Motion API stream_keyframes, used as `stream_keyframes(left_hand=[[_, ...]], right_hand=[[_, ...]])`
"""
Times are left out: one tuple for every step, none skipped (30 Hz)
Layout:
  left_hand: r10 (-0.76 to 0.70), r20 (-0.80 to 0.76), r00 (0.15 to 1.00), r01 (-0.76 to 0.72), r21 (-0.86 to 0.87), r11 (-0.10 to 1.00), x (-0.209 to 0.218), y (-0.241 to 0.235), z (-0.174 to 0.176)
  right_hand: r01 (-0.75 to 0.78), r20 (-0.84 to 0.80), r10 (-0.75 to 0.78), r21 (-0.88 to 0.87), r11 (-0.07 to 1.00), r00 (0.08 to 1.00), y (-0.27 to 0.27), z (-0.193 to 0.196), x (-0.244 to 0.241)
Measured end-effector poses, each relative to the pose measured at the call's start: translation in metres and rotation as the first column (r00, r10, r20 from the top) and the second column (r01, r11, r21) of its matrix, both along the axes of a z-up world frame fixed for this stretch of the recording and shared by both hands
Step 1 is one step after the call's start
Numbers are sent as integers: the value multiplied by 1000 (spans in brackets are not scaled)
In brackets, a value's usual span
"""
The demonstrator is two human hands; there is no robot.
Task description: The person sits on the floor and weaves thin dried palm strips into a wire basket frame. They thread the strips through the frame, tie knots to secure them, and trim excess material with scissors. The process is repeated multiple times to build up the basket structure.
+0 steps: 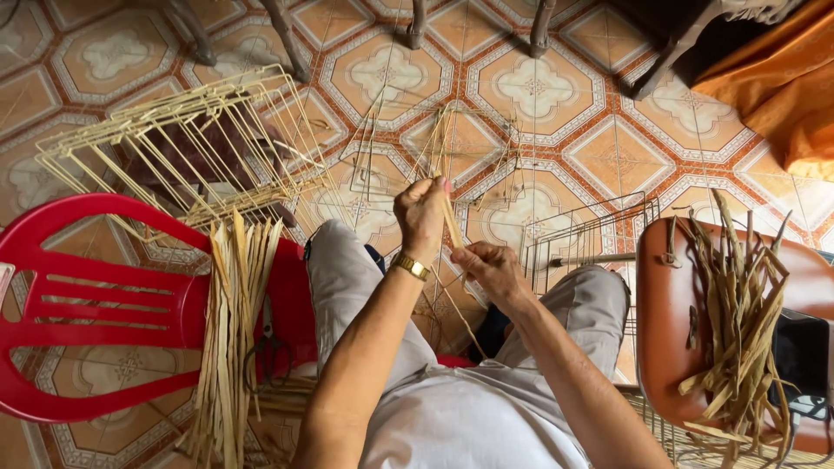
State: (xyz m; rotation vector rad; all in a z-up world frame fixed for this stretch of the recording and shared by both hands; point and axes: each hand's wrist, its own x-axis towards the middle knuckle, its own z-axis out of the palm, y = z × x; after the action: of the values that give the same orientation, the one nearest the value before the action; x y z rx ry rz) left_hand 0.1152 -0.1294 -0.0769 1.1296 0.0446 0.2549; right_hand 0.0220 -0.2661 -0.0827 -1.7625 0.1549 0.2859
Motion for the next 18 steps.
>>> stream_keyframes(left_hand=[[-4, 6, 1000, 4, 3, 1000, 6, 3, 2], [24, 1, 1000, -24, 28, 999, 9, 6, 2], [52, -4, 999, -52, 54, 997, 12, 10, 2], [51, -8, 999, -50, 54, 997, 17, 16, 19], [115, -129, 985, -107, 68, 992, 21, 22, 36], [179, -247, 952, -162, 87, 983, 25, 29, 54], [179, -251, 951, -162, 87, 983, 42, 44, 58], [220, -123, 968, -206, 116, 972, 59, 61, 62], [253, 8, 967, -251, 140, 958, 75, 78, 65], [259, 8, 966, -257, 144, 956, 74, 85, 84], [277, 20, 961, -277, 135, 951, 73, 91, 104], [290, 35, 956, -293, 124, 948, 72, 94, 124], [292, 37, 956, -294, 127, 947, 82, 113, 132], [299, 96, 949, -309, 120, 943, 92, 130, 137], [305, 154, 940, -324, 112, 940, 102, 147, 142], [303, 149, 941, -321, 110, 941, 112, 184, 157], [387, 241, 890, -408, 44, 912, 123, 222, 171], [469, 328, 820, -487, -30, 873, 133, 262, 187]], right_hand=[[4, 6, -4, 3, 1000, 1000, 1, 3, 0], [17, -14, -17, 39, 999, 1000, 2, 4, -4], [32, -35, -29, 74, 997, 999, 3, 5, -7], [34, -39, -31, 74, 997, 999, 3, 3, -10], [0, -16, 0, 29, 1000, 1000, 3, 0, -13], [-34, 5, 34, -19, 999, 999, 3, -2, -17], [-35, 1, 35, -20, 999, 999, 3, -5, -23], [-61, 63, 60, 17, 998, 996, 2, -9, -29], [-89, 126, 82, 53, 995, 989, 2, -13, -35], [-95, 125, 88, 57, 994, 988, 9, -3, -36], [-100, 114, 90, 84, 991, 989, 14, 7, -37], [-100, 104, 89, 110, 989, 991, 19, 17, -39], [-102, 106, 90, 114, 988, 990, 19, 15, -40], [-107, 66, 105, 30, 994, 992, 18, 14, -43], [-116, 26, 118, -53, 992, 993, 17, 12, -46], [-114, 22, 115, -56, 992, 993, 13, 6, -50], [-121, 98, 119, 11, 993, 988, 9, 1, -53], [-136, 176, 121, 78, 988, 977, 6, -5, -55]])
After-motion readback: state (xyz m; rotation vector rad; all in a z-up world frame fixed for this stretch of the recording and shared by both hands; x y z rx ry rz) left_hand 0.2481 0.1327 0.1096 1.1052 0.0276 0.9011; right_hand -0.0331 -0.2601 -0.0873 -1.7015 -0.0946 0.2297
